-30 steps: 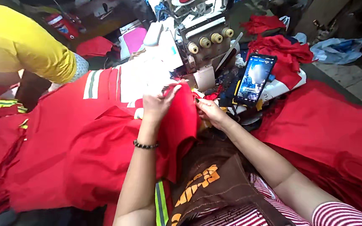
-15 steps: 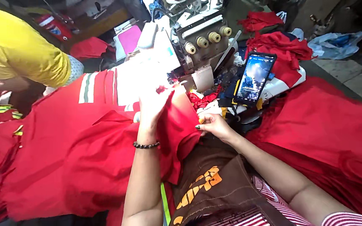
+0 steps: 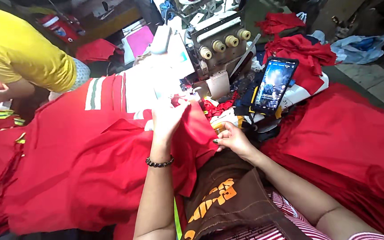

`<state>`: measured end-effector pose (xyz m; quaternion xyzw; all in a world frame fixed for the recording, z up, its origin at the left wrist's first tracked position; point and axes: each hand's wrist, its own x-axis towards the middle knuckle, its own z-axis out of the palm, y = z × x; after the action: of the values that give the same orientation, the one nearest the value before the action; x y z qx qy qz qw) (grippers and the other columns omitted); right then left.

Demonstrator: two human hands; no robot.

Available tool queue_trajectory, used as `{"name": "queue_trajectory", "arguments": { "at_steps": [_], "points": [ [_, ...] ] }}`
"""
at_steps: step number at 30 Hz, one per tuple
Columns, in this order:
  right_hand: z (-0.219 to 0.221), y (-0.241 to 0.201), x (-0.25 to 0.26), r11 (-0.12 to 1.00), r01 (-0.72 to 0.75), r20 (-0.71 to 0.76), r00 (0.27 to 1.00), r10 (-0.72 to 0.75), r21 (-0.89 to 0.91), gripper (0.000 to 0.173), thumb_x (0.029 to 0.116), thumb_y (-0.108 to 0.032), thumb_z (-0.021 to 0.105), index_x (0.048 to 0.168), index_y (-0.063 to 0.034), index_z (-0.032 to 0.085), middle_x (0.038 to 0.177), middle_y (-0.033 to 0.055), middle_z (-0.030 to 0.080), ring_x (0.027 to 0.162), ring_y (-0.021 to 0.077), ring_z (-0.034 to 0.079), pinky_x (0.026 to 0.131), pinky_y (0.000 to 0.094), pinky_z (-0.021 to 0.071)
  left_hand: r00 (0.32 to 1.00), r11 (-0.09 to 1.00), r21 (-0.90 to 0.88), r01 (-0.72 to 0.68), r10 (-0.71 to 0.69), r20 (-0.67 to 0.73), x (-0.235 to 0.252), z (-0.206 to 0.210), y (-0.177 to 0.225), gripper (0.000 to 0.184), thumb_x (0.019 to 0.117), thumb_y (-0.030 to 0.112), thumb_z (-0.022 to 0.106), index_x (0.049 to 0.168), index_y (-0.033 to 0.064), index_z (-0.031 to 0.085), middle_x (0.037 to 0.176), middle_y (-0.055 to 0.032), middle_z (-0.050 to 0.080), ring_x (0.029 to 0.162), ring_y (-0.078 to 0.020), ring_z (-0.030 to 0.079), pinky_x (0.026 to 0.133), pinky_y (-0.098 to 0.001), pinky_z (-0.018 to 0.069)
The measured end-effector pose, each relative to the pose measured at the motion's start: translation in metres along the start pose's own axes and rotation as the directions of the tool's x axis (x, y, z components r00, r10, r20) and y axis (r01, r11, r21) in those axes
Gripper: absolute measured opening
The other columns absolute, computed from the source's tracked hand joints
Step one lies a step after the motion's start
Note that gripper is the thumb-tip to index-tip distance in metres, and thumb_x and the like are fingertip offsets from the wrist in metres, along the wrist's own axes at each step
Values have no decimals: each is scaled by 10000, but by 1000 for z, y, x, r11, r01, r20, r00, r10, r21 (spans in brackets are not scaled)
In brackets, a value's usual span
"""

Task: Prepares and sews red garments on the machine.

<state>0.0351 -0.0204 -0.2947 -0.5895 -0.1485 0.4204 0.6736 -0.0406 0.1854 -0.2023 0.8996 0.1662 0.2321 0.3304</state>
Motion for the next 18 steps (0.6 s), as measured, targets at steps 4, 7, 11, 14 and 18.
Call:
{"name": "queue_trajectory", "arguments": {
  "at_steps": [4,7,11,14,18],
  "points": [
    [0,2,0,1000,21,6,1000,-21,0,524,867,63,715,1329,35,470,817,94,701,650,164,711,635,308,633,996,995,59,85,-86,9,1,-4,0,232,902,115,763,1100,40,667,901,-112,701,748,-224,661,685,-439,551],
    [-1,3,2,999,45,20,999,-44,-4,461,879,52,708,1287,41,493,814,92,701,655,164,711,641,310,632,994,986,134,103,-108,31,5,-8,1,217,909,147,751,1086,51,668,882,-126,690,745,-262,652,684,-493,532],
    [-2,2,4,999,37,18,999,-37,-11,421,886,45,705,1263,51,518,816,85,698,660,157,710,644,312,634,998,980,194,47,-52,25,4,-5,-1,140,929,174,741,998,55,716,917,-157,698,830,-337,657,737,-585,503],
    [-2,1,2,999,40,30,999,-40,-22,347,890,38,703,1207,62,563,827,70,701,662,140,706,642,300,632,995,958,271,-91,99,-17,-2,10,1,159,1003,131,636,1104,63,737,1094,-160,725,1029,-346,683,910,-573,515],
    [-6,2,-3,993,101,77,992,-96,-59,233,898,12,691,1121,49,634,852,46,703,674,104,694,646,272,618,934,741,653,-157,326,-146,-7,55,8,253,996,13,537,1171,14,720,1208,-217,674,1141,-413,624,988,-598,434]
  ]
}}
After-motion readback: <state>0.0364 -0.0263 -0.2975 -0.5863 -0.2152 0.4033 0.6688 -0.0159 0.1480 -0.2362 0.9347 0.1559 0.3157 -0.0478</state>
